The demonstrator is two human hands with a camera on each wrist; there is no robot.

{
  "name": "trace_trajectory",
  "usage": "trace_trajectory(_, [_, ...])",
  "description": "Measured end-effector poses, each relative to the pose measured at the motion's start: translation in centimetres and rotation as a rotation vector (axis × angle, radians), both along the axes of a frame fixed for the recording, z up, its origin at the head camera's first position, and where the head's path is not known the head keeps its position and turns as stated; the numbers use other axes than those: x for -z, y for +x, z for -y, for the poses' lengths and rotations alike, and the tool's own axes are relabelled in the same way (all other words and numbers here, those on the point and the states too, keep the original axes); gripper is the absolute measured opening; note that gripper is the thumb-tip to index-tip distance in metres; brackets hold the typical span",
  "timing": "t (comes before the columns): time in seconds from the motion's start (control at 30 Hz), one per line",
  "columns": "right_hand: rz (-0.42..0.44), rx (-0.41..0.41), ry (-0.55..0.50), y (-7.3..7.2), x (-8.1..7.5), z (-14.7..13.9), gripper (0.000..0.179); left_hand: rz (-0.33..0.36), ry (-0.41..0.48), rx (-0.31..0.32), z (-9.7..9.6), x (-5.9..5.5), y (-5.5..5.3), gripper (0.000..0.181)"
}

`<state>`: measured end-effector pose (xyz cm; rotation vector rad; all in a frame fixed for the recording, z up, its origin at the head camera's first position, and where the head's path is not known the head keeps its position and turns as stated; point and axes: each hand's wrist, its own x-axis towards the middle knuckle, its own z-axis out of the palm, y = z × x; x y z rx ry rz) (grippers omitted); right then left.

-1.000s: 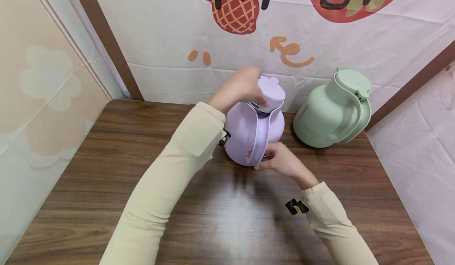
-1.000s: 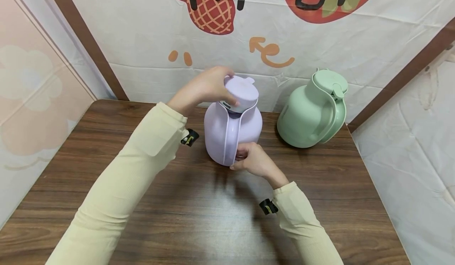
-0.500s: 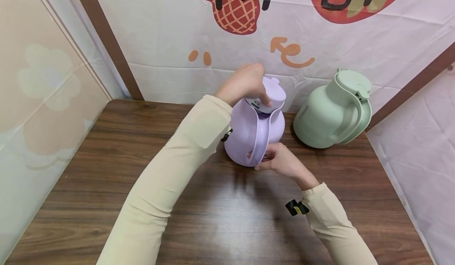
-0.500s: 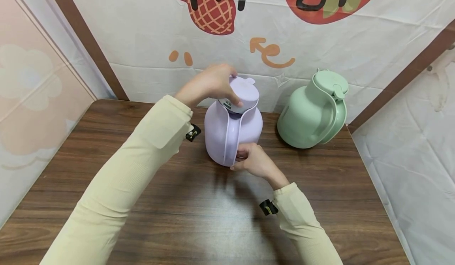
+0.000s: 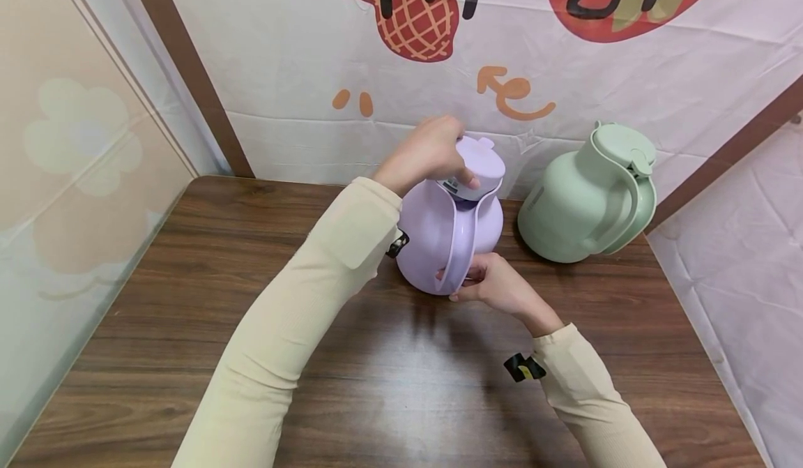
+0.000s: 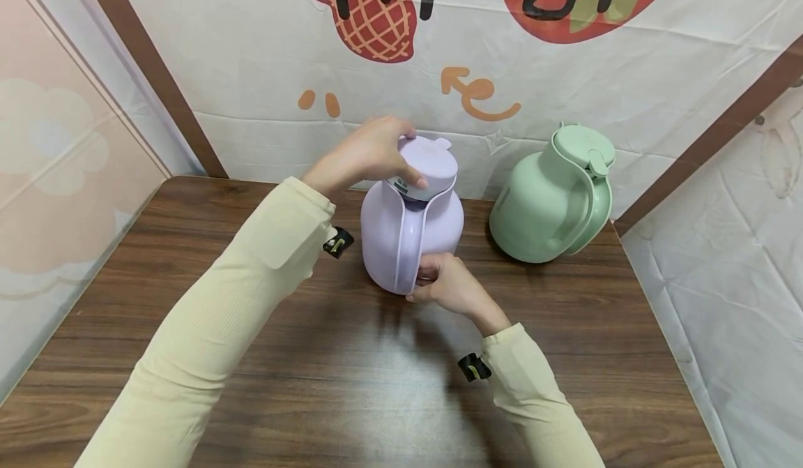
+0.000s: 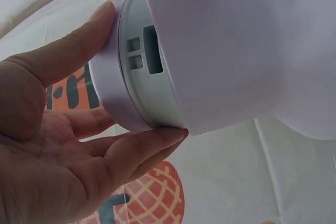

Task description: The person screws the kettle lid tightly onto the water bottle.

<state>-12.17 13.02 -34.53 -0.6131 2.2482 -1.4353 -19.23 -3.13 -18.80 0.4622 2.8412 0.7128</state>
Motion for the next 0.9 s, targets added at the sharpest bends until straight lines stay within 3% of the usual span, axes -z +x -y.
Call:
trace_trajectory(0.4, [0.027, -0.005, -0.024, -0.1, 0.3, -0.2, 0.033, -0.044, 0.09, -0.007, 0.4, 1.4, 0.2, 0.071])
trace_trajectory(0.7, [0.03, -0.004, -0.022, -0.2, 0.2, -0.1, 0.032, -0.019, 0.173, -0.02, 0.9, 2.0, 0.5, 0.077])
trace_trajectory(0.9, [0.031, -0.01, -0.016, -0.2, 0.1, -0.2, 0.032, -0.014, 0.161, -0.031, 1.0, 2.3, 0.5, 0.076])
